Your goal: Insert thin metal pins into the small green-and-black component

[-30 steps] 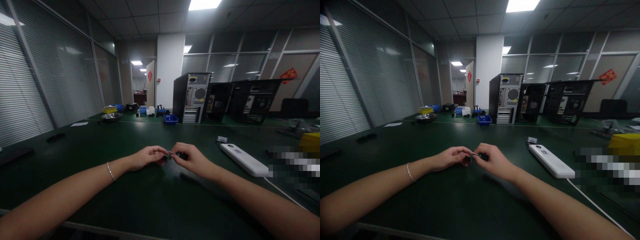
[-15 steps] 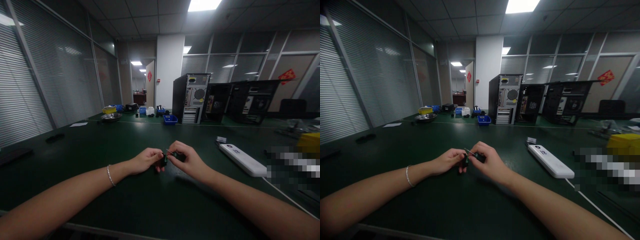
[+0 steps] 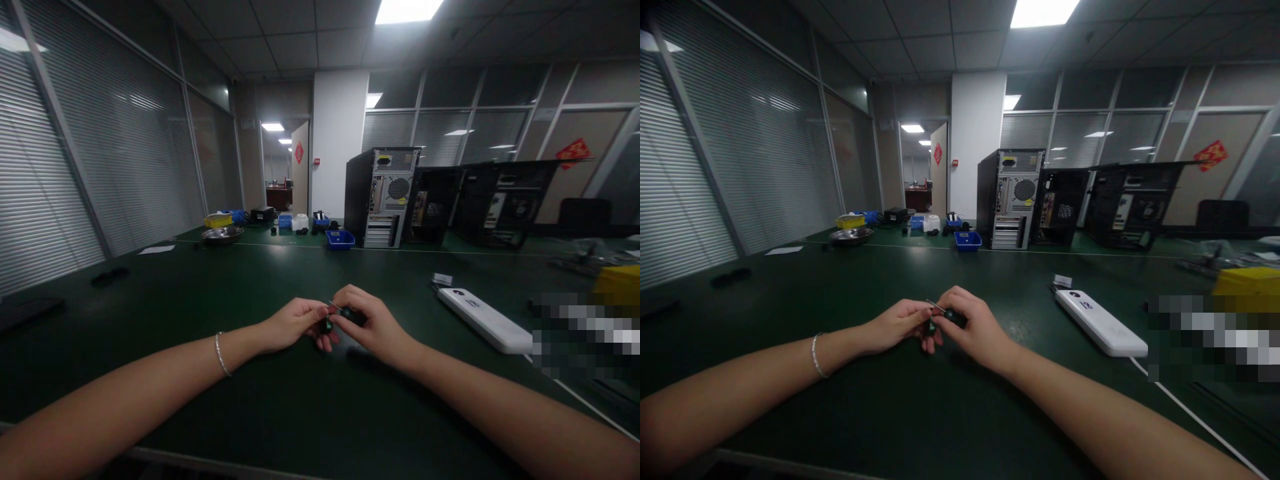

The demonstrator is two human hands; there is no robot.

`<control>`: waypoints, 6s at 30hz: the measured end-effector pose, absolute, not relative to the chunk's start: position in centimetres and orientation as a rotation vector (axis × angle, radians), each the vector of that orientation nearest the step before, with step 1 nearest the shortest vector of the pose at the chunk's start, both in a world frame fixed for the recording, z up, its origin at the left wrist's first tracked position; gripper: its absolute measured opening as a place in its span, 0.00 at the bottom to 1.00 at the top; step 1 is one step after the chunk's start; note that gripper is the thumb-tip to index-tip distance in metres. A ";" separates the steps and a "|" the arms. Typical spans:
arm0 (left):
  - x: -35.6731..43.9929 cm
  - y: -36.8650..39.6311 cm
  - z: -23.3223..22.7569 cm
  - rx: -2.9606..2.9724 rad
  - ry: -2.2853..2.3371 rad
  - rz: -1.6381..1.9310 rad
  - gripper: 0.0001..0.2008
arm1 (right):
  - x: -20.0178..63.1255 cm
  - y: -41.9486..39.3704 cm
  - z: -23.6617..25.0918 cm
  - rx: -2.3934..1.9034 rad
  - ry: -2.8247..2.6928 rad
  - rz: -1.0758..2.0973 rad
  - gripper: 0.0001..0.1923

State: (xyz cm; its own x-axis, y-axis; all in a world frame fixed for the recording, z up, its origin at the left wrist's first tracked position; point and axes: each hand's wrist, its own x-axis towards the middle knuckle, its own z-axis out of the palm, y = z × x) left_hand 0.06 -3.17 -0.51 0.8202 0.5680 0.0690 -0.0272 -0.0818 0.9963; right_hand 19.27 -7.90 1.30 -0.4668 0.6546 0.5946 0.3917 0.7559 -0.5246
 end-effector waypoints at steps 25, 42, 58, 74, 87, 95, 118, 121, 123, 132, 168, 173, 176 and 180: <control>0.5 -3.0 -1.2 1.354 0.411 0.673 0.15 | 19.0 -7.3 0.3 -0.930 -1.872 0.733 0.06; 0.1 -2.0 -1.0 1.826 0.704 0.741 0.17 | 19.7 -7.6 0.6 -1.065 -2.091 0.364 0.07; -0.5 -3.7 0.5 2.308 0.717 0.793 0.10 | 20.4 -7.6 1.2 -1.225 -2.292 0.150 0.11; -0.7 -3.7 0.6 2.365 0.691 0.928 0.11 | 20.2 -8.0 1.6 -1.231 -2.283 0.170 0.11; -0.6 -3.5 0.3 2.204 0.694 0.924 0.11 | 19.9 -7.9 1.1 -1.170 -2.183 0.473 0.11; -0.5 -3.7 0.4 2.210 0.721 0.945 0.11 | 20.0 -7.9 1.3 -1.181 -2.222 0.398 0.11; -0.1 -3.5 0.0 1.953 0.677 0.870 0.17 | 19.5 -7.9 1.1 -1.084 -2.135 0.540 0.10; 0.0 -3.5 0.0 1.911 0.666 0.801 0.19 | 19.4 -7.9 1.0 -1.067 -2.132 0.536 0.10; 0.0 -3.6 0.0 1.872 0.665 0.791 0.19 | 19.4 -7.8 1.0 -1.067 -2.104 0.534 0.10; 0.1 -3.3 -0.1 1.579 0.563 0.770 0.20 | 19.6 -7.7 0.9 -1.032 -2.058 0.639 0.11; -0.6 -1.9 -0.9 1.614 0.578 0.954 0.12 | 19.9 -7.1 1.0 -1.193 -2.271 0.302 0.09; -0.6 -2.0 -1.3 1.736 0.615 0.987 0.14 | 19.8 -7.1 0.8 -1.201 -2.281 0.281 0.10; -0.6 -2.2 -1.3 1.811 0.641 0.996 0.12 | 19.8 -7.2 0.8 -1.199 -2.263 0.319 0.11; -0.6 -2.5 -0.8 1.823 0.640 0.992 0.11 | 19.7 -7.1 0.8 -1.180 -2.235 0.380 0.11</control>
State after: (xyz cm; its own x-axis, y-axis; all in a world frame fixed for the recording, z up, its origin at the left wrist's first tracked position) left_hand -0.59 -2.50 -0.82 0.5373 0.7640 0.3571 0.0108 -0.4296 0.9030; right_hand 19.74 -7.15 0.79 -0.4427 0.8223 0.3574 0.6580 0.5687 -0.4935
